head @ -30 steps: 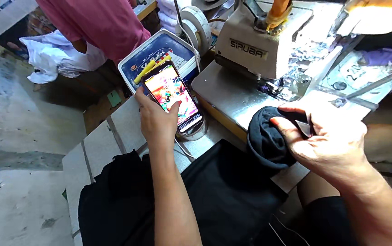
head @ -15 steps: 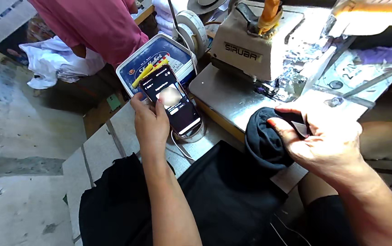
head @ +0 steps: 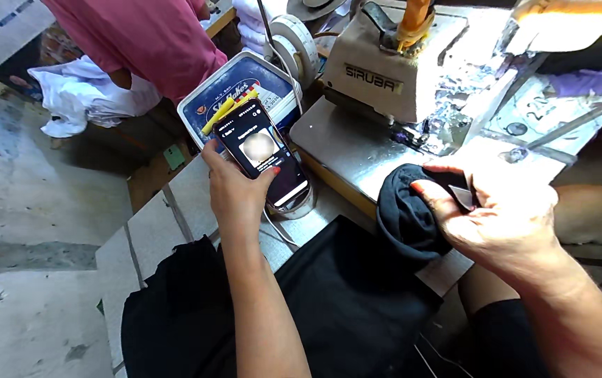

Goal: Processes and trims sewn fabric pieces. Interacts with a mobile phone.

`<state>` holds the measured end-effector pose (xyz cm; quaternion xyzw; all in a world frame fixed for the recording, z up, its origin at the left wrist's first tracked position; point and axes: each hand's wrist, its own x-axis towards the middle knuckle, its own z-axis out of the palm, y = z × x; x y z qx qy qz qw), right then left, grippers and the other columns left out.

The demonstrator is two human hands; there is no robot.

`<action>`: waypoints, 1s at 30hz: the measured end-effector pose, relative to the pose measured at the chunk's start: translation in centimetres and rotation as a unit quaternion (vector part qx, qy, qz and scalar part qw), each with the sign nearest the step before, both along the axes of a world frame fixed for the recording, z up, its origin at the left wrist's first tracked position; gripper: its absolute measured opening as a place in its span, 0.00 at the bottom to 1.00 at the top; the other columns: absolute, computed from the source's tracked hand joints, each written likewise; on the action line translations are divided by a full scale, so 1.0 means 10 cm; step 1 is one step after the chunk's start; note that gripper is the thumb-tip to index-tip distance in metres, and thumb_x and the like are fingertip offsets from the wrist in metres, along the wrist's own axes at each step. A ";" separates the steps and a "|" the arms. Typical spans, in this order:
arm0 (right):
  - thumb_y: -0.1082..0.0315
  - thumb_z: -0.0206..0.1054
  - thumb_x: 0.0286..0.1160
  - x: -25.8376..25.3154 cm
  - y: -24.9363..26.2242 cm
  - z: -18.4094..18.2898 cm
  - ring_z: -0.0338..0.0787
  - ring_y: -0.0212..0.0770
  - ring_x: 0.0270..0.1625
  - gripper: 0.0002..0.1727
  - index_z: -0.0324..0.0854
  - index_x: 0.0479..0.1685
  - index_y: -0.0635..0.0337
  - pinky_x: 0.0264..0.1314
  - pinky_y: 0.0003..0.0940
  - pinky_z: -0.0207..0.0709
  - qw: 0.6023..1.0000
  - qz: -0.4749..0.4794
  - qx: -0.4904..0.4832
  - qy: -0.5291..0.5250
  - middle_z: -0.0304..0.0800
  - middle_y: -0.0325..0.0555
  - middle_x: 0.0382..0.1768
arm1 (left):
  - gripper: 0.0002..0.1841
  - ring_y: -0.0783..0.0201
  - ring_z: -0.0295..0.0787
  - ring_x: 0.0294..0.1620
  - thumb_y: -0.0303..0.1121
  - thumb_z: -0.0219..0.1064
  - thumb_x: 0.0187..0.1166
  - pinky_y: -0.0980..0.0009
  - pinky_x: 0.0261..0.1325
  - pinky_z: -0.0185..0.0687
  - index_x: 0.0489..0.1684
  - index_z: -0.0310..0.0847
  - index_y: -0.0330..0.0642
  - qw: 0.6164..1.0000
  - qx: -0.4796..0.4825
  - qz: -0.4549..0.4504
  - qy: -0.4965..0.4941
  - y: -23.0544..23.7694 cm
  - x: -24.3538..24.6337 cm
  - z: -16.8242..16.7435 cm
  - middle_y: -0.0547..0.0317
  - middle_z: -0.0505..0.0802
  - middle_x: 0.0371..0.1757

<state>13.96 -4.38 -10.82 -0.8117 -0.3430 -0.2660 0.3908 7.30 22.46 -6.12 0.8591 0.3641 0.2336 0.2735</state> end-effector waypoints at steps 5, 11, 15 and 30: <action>0.64 0.64 0.79 -0.01 0.00 0.00 0.88 0.43 0.38 0.16 0.89 0.50 0.69 0.40 0.34 0.76 1.000 -0.005 -0.002 0.004 0.91 0.57 0.36 | 0.59 0.37 0.88 0.58 0.34 0.90 0.56 0.36 0.58 0.82 0.89 0.46 0.40 1.000 0.007 -0.006 -0.003 0.00 0.03 -0.04 0.34 0.87 0.58; 0.63 0.64 0.79 -0.01 0.01 0.01 0.88 0.44 0.39 0.16 0.90 0.50 0.69 0.40 0.35 0.77 1.000 -0.011 -0.003 0.001 0.91 0.58 0.36 | 0.58 0.37 0.88 0.59 0.34 0.89 0.58 0.36 0.59 0.82 0.89 0.46 0.40 1.000 0.009 -0.010 -0.013 0.02 0.03 -0.07 0.34 0.88 0.59; 0.63 0.64 0.79 -0.01 0.01 0.01 0.89 0.44 0.39 0.17 0.90 0.50 0.69 0.41 0.35 0.77 1.000 -0.009 -0.003 0.002 0.91 0.58 0.36 | 0.46 0.39 0.89 0.52 0.39 0.78 0.75 0.38 0.55 0.82 0.88 0.48 0.38 1.000 0.017 -0.004 -0.016 0.01 0.03 -0.07 0.35 0.88 0.55; 0.63 0.64 0.79 0.00 0.00 -0.02 0.88 0.42 0.37 0.17 0.90 0.50 0.69 0.40 0.35 0.76 1.000 -0.005 0.001 0.008 0.91 0.58 0.36 | 0.10 0.84 0.80 0.27 0.40 0.57 0.91 0.88 0.29 0.77 0.61 0.79 0.51 0.897 -0.114 -0.324 -0.280 -0.25 -0.60 0.58 0.80 0.86 0.34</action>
